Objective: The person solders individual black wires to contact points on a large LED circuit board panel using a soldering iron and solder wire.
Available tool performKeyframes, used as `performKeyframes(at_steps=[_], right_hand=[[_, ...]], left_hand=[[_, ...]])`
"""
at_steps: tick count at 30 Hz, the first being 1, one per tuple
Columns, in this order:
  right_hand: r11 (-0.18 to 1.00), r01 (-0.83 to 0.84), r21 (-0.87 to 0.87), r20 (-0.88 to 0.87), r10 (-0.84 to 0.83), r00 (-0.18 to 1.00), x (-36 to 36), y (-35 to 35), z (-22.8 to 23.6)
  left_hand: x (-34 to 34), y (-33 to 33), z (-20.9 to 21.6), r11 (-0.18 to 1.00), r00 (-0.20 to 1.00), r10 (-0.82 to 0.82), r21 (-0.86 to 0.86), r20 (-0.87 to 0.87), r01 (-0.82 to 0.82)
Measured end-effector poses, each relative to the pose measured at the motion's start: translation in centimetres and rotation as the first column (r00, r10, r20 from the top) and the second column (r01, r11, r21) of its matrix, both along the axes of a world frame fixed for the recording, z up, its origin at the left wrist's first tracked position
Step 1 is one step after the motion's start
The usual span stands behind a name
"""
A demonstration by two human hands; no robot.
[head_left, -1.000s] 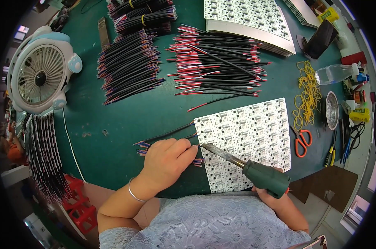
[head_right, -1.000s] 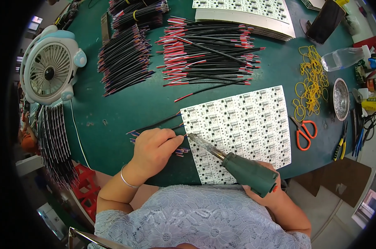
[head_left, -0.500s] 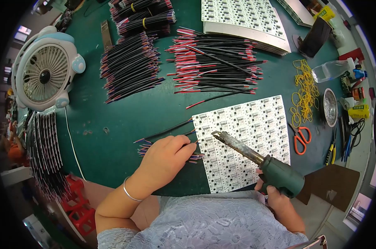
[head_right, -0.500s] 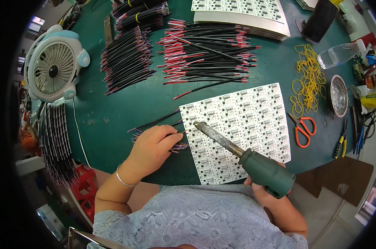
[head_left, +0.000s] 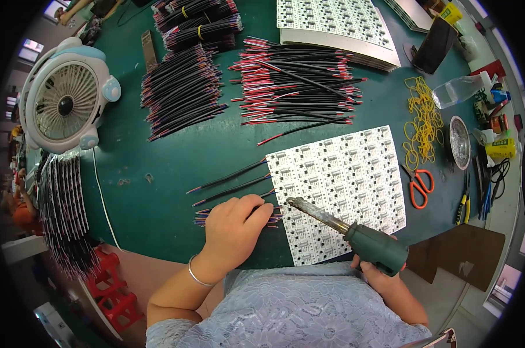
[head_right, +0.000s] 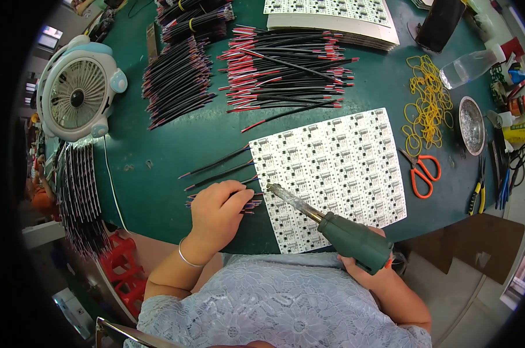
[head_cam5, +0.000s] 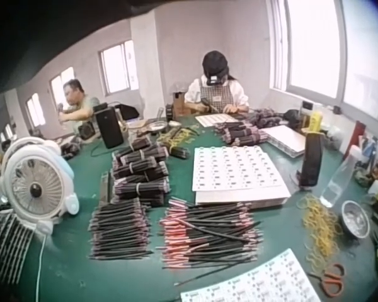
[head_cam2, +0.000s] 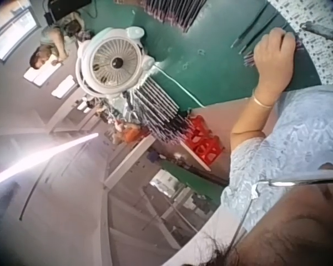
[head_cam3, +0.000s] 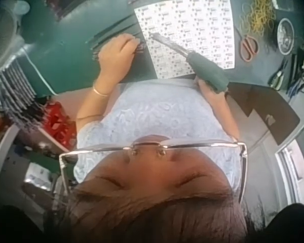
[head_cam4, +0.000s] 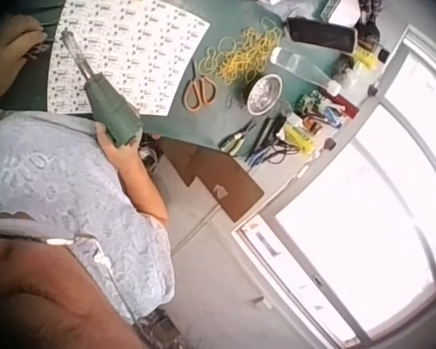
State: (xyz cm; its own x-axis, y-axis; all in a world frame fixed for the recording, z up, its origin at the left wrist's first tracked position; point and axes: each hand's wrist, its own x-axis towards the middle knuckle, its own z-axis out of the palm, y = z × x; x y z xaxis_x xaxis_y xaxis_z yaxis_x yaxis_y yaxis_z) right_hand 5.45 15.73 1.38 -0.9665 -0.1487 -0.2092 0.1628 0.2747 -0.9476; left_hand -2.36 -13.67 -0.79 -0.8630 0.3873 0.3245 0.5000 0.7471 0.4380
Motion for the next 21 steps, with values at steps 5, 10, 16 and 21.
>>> performKeyframes(at_steps=[5, 10, 16, 21], right_hand=[[0.993, -0.021, 0.112, 0.065, 0.013, 0.998, 0.2, 0.4, -0.3], [0.958, -0.124, 0.26, 0.05, 0.115, 0.992, 0.0, 0.7, -0.6], [0.895, -0.249, 0.369, -0.137, 0.318, 0.938, -0.8, 0.6, -0.3], [0.905, -0.224, 0.362, -0.151, 0.294, 0.944, -0.8, 0.5, -0.3]], left_hand=[[0.0, 0.0, 0.1, 1.0, 1.0, 0.01, 0.003, 0.013, -0.01], [0.0, 0.0, -0.1, 0.999, 1.0, 0.015, -0.04, -0.005, -0.015], [-0.1, -0.1, -0.3, 0.998, 0.999, -0.014, -0.058, -0.031, 0.012], [-0.1, -0.2, -0.1, 0.998, 1.0, -0.018, -0.063, -0.019, 0.016]])
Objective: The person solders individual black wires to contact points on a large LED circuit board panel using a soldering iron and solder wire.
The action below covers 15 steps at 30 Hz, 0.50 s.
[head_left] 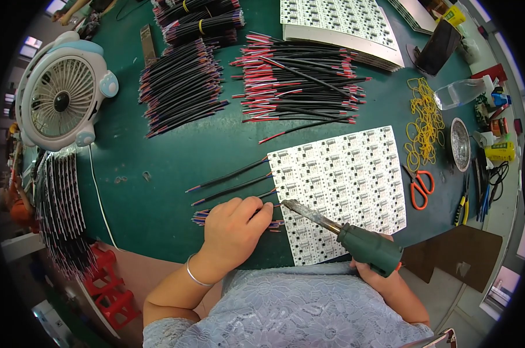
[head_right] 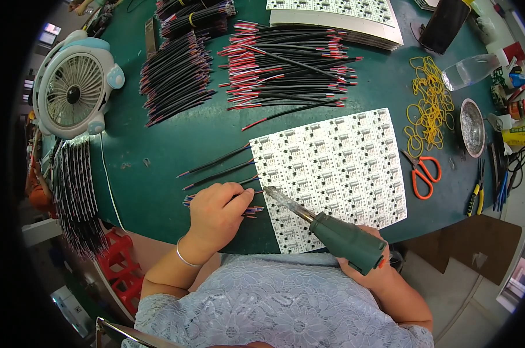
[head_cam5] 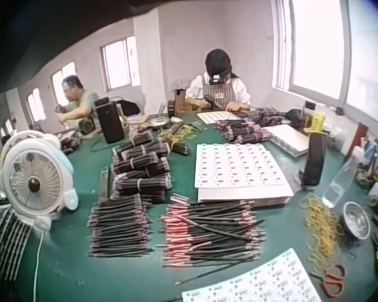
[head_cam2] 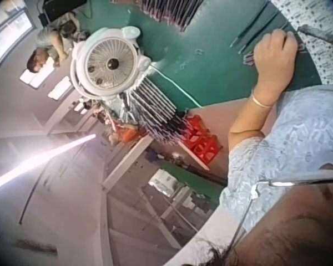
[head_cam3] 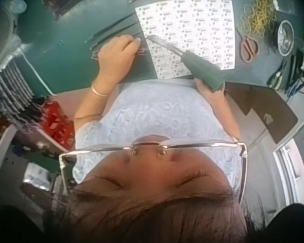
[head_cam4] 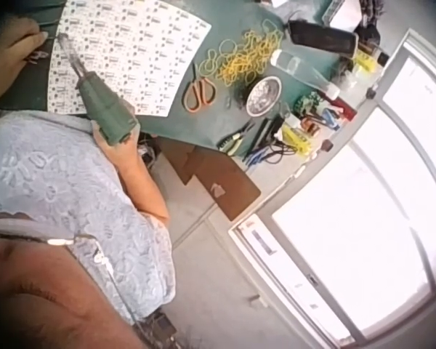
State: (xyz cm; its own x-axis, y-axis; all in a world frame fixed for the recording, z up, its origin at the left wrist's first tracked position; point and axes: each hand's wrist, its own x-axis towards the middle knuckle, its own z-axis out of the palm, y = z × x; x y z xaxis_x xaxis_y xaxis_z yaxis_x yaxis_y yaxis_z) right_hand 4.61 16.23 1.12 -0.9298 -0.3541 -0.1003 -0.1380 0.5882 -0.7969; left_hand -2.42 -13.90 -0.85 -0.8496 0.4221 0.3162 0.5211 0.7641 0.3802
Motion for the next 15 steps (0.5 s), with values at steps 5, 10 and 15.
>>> performKeyframes(at_steps=[5, 10, 15], right_hand=[[1.0, -0.015, -0.002, -0.021, 0.015, 1.0, 0.0, 0.2, -0.2], [0.97, -0.024, -0.242, 0.069, 0.041, 0.997, -1.2, -0.2, 1.2], [0.964, 0.234, -0.124, 0.269, -0.195, 0.943, 0.4, 0.2, 0.7]], left_hand=[[0.0, 0.0, 0.1, 1.0, 1.0, -0.002, 0.001, 0.014, 0.002], [0.0, 0.0, 0.1, 1.0, 1.0, 0.0, -0.006, 0.025, 0.0], [-0.2, -0.3, -0.1, 0.999, 0.999, -0.012, 0.04, 0.048, 0.01]])
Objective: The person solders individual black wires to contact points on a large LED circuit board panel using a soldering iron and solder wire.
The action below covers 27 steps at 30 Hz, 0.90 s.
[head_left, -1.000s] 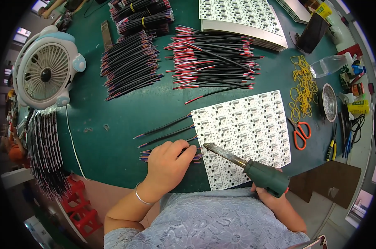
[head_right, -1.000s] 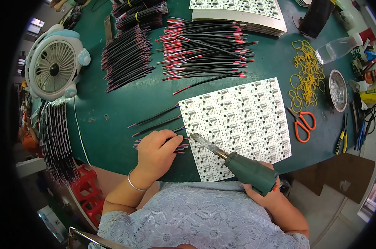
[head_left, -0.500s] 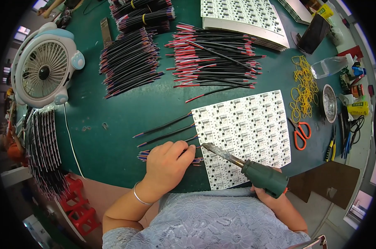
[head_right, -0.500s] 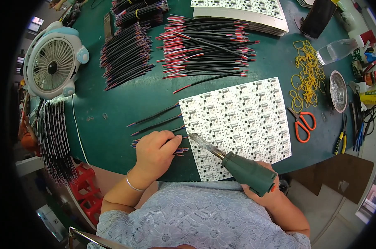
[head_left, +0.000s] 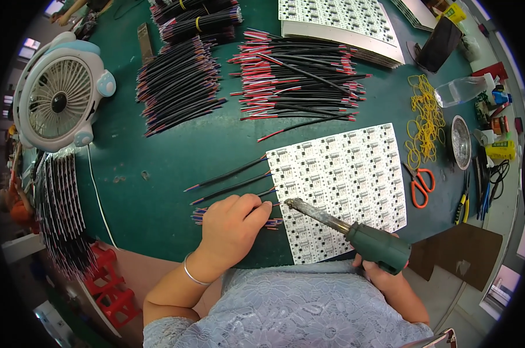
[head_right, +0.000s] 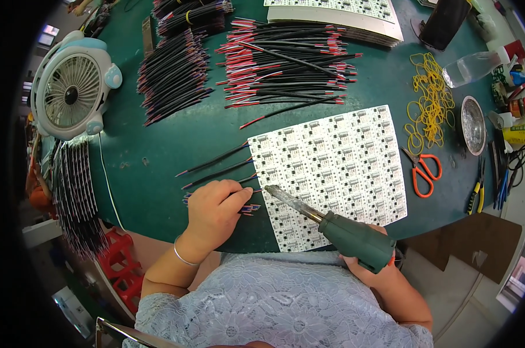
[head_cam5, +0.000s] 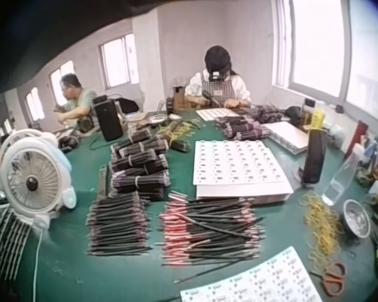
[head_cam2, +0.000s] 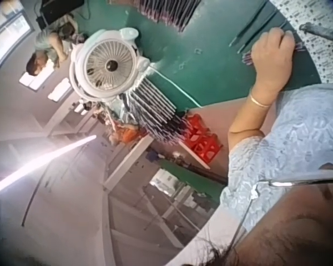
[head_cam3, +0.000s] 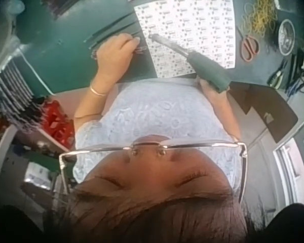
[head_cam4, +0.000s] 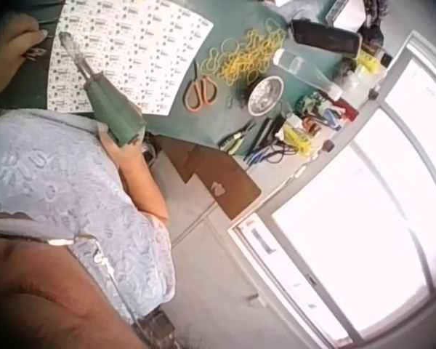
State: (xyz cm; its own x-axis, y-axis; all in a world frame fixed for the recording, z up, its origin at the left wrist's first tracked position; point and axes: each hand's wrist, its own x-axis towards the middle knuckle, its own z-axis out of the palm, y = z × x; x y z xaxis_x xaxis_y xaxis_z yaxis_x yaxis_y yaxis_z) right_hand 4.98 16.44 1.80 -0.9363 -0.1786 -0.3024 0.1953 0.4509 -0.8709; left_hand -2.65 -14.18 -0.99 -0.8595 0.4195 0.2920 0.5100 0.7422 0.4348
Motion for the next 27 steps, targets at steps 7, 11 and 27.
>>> performKeyframes(at_steps=[7, 11, 27], right_hand=[[0.978, -0.173, 0.113, -0.159, 0.19, 0.969, -0.5, 0.1, -0.4], [0.964, -0.202, 0.174, -0.228, 0.239, 0.944, -0.9, -0.2, -0.3], [0.847, 0.273, -0.457, 0.126, -0.242, 0.962, 2.1, -1.2, -0.5]], left_hand=[[-0.3, -0.4, -0.1, 0.998, 0.999, -0.045, 0.055, 0.029, 0.044], [-0.4, -0.6, -0.2, 0.996, 0.997, -0.058, 0.064, 0.042, 0.055], [0.0, -0.6, -0.3, 0.997, 0.998, -0.057, 0.05, 0.009, 0.057]])
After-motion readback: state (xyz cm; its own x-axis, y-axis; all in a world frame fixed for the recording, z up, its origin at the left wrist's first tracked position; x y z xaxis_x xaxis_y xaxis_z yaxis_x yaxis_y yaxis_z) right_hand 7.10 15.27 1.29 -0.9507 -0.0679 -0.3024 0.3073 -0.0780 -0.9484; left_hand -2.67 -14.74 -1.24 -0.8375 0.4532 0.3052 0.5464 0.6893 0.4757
